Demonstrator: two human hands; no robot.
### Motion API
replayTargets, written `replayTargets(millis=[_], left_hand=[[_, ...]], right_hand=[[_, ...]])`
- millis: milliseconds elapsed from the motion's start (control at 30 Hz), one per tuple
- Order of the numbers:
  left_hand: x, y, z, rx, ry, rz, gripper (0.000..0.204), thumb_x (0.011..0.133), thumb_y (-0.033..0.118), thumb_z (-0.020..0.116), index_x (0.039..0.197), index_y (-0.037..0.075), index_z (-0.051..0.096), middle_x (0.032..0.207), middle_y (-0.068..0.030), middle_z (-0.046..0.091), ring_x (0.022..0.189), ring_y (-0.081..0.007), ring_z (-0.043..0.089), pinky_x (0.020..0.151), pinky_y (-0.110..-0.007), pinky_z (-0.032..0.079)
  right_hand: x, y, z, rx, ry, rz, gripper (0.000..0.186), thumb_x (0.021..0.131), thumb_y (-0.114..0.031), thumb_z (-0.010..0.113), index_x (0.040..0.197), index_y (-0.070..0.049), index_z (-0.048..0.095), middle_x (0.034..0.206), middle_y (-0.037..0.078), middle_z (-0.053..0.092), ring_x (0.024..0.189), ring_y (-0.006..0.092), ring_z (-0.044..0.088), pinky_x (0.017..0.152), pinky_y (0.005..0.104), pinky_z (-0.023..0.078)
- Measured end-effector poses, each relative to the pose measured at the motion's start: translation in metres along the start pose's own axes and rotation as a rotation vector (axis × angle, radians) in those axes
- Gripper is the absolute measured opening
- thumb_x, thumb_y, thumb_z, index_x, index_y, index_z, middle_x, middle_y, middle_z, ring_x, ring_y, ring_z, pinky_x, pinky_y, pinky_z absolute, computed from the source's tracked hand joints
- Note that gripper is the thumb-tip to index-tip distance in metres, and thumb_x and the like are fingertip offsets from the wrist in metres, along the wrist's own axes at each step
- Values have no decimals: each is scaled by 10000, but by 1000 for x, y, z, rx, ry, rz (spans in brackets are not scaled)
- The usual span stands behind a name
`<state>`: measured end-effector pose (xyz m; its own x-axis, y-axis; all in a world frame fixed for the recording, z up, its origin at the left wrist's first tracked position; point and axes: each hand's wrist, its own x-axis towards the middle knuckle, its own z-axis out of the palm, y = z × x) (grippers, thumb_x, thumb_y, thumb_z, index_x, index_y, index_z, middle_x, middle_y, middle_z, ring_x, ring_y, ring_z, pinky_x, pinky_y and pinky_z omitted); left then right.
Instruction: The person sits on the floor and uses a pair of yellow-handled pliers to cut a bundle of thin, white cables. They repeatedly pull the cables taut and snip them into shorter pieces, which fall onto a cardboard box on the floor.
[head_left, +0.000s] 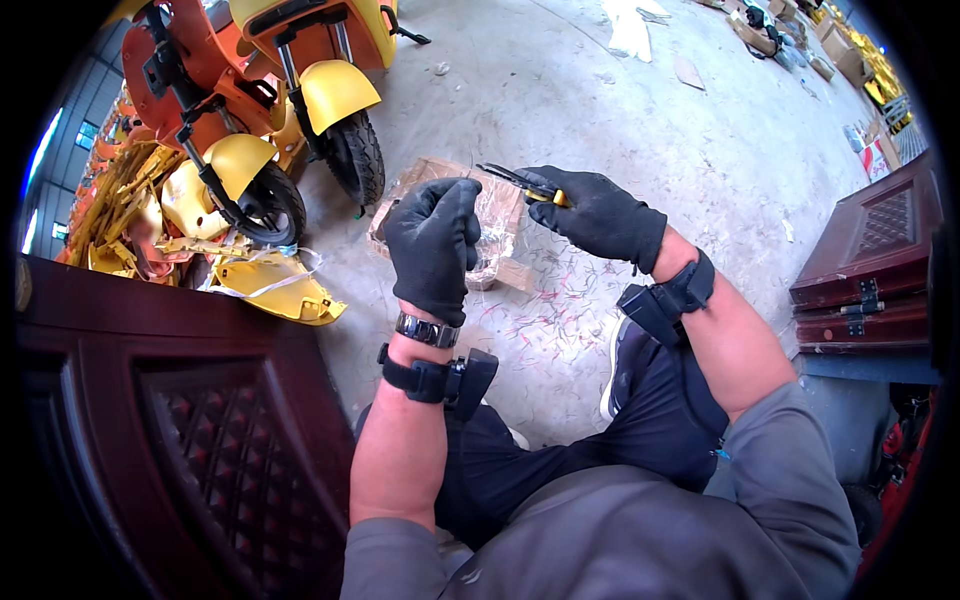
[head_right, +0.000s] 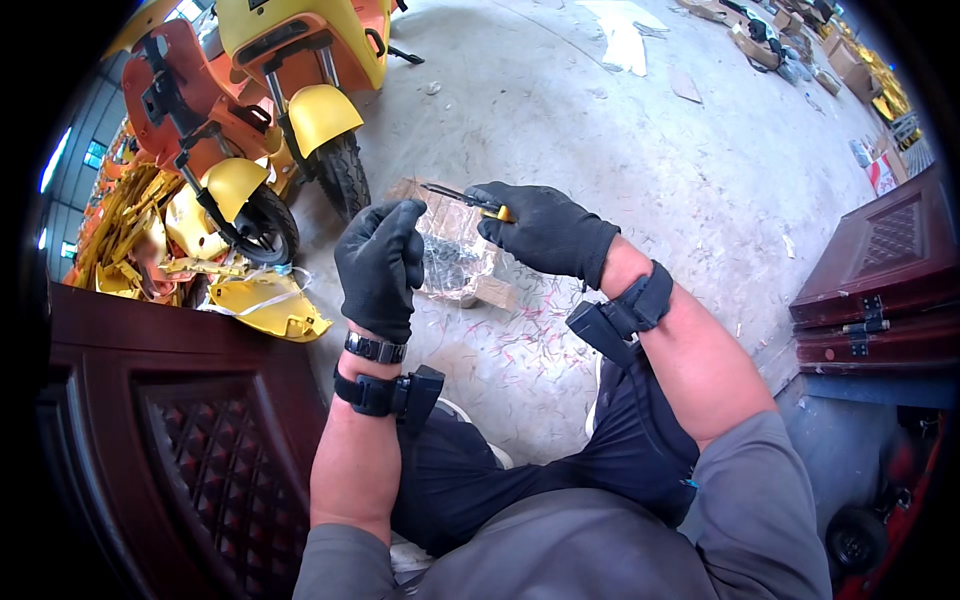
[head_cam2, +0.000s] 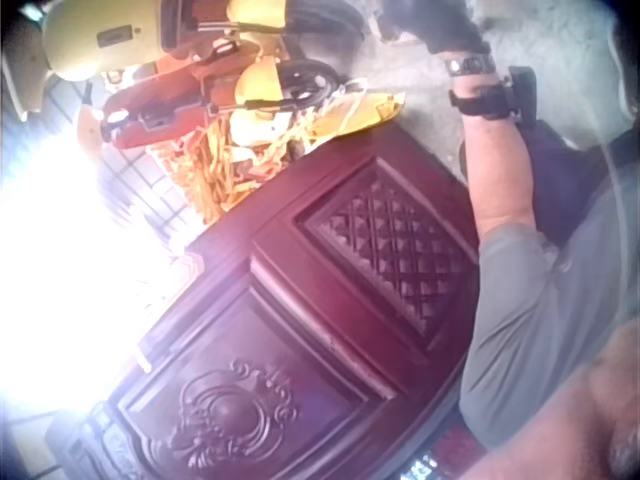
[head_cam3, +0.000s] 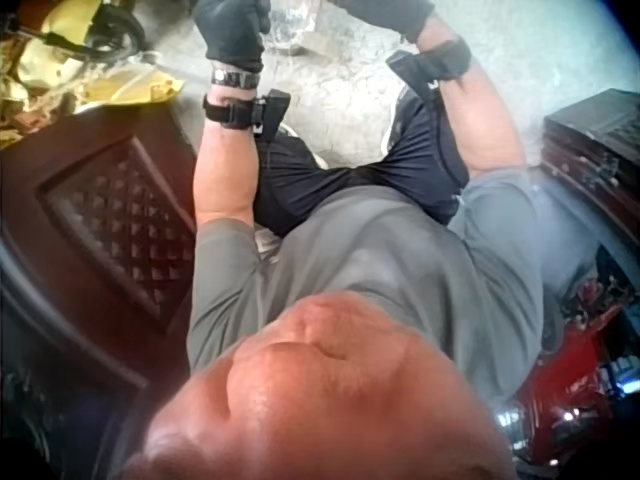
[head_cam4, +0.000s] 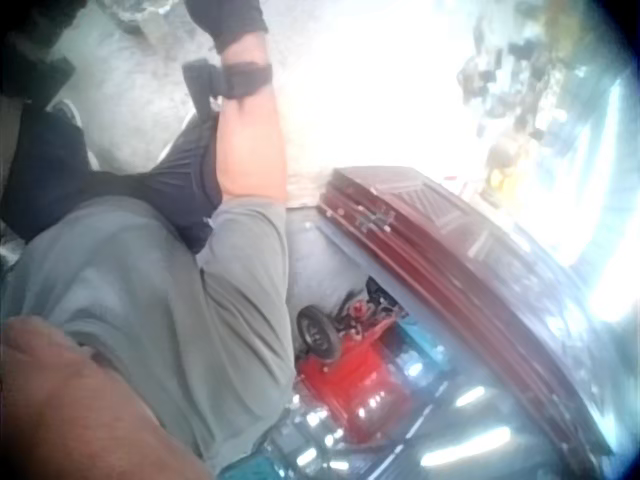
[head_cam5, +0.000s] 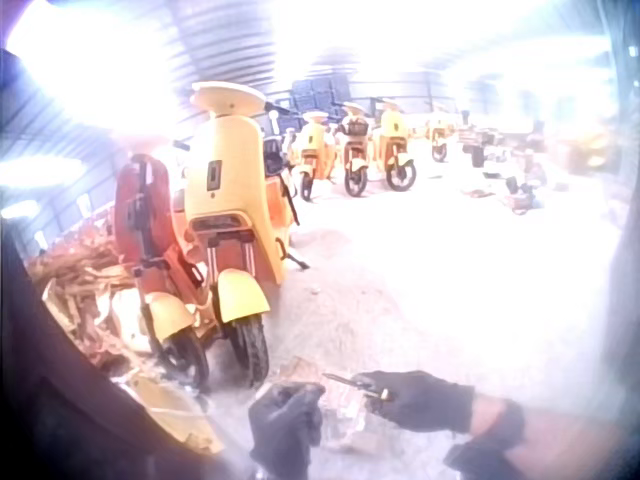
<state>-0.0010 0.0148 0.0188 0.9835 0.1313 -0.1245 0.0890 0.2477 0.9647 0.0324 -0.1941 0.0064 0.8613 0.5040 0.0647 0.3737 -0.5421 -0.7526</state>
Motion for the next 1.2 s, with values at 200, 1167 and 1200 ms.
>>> replayTargets(millis=[200, 1167, 1200], left_hand=[[-5, -4, 8, 61, -33, 24, 130, 859, 117, 677, 869, -12, 665, 622, 8, 572, 480, -46, 473, 430, -204, 366], [-3, -18, 8, 175, -84, 89, 136, 854, 125, 701, 872, -10, 693, 624, 23, 572, 481, -35, 459, 438, -196, 327], [-2, -19, 8, 181, -81, 94, 139, 855, 129, 701, 871, -9, 693, 619, 20, 571, 474, -37, 458, 433, -197, 325]], right_hand=[[2, 10, 6, -46, 72, -72, 425, 935, -243, 588, 1308, -46, 536, 1102, 192, 657, 932, 338, 631, 848, 386, 490], [1, -4, 4, 46, -25, 5, 388, 907, -275, 598, 1205, -26, 591, 1038, 211, 672, 943, 350, 646, 858, 405, 499], [1, -4, 4, 33, -27, 0, 383, 908, -278, 598, 1198, -28, 593, 1028, 208, 674, 937, 347, 648, 853, 406, 500]])
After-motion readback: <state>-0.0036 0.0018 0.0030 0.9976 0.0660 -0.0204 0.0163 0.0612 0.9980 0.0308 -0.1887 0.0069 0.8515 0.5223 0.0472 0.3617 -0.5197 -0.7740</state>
